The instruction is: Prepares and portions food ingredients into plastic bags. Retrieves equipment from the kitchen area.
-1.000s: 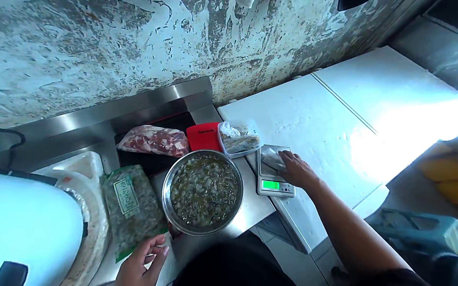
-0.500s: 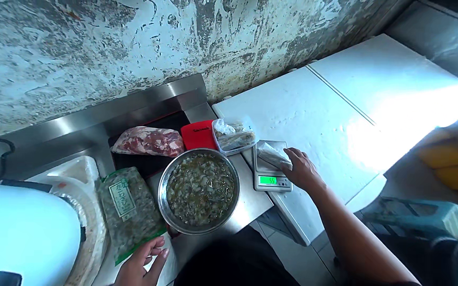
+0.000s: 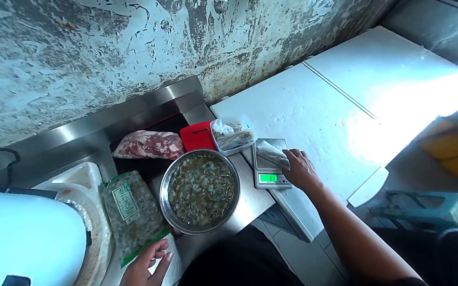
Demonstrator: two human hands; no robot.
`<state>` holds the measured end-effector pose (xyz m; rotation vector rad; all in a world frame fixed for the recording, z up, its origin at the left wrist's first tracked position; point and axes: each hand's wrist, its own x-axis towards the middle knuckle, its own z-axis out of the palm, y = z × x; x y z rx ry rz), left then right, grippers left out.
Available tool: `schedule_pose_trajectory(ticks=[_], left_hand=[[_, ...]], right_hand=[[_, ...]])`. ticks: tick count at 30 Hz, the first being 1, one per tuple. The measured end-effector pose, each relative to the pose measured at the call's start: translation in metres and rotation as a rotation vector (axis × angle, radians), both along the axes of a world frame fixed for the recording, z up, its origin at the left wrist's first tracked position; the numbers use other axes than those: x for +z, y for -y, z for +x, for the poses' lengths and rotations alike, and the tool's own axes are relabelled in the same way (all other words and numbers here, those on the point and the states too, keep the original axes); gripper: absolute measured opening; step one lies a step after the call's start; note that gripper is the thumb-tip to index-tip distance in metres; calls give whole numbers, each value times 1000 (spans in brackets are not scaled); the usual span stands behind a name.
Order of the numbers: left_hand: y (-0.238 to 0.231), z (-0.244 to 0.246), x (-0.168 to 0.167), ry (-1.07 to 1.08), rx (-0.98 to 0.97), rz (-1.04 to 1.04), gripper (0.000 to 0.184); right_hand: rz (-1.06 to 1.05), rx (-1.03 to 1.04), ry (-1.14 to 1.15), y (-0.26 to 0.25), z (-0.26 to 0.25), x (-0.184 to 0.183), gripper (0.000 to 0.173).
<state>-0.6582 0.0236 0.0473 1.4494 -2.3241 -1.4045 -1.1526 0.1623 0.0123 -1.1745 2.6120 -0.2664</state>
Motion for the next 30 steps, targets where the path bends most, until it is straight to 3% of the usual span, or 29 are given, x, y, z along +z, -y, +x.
schedule_pose_trajectory(ticks=[9, 15, 19, 21, 24, 27, 30], left_hand=[[-1, -1, -4, -5, -21, 4, 42], [-3, -4, -2, -39, 12, -23, 40], [-2, -20, -1, -52, -15, -17, 42], [-3, -27, 1, -60, -34, -25, 41], [-1, -47, 7, -125, -51, -15, 40], [1, -79, 11, -367, -45, 61, 42], [6, -114, 19, -687, -33, 328, 58]], right_hand=[[92, 35, -25, 17, -4, -20, 49], [87, -141, 195, 26, 7, 4, 44], [177, -138, 123, 19, 17, -9, 49], [114, -162, 156, 19, 26, -3, 40], [-212, -237, 496, 18, 44, 22, 28], [-614, -247, 1263, 18, 91, 49, 34], [-658, -61, 1857, 27, 147, 66, 46]])
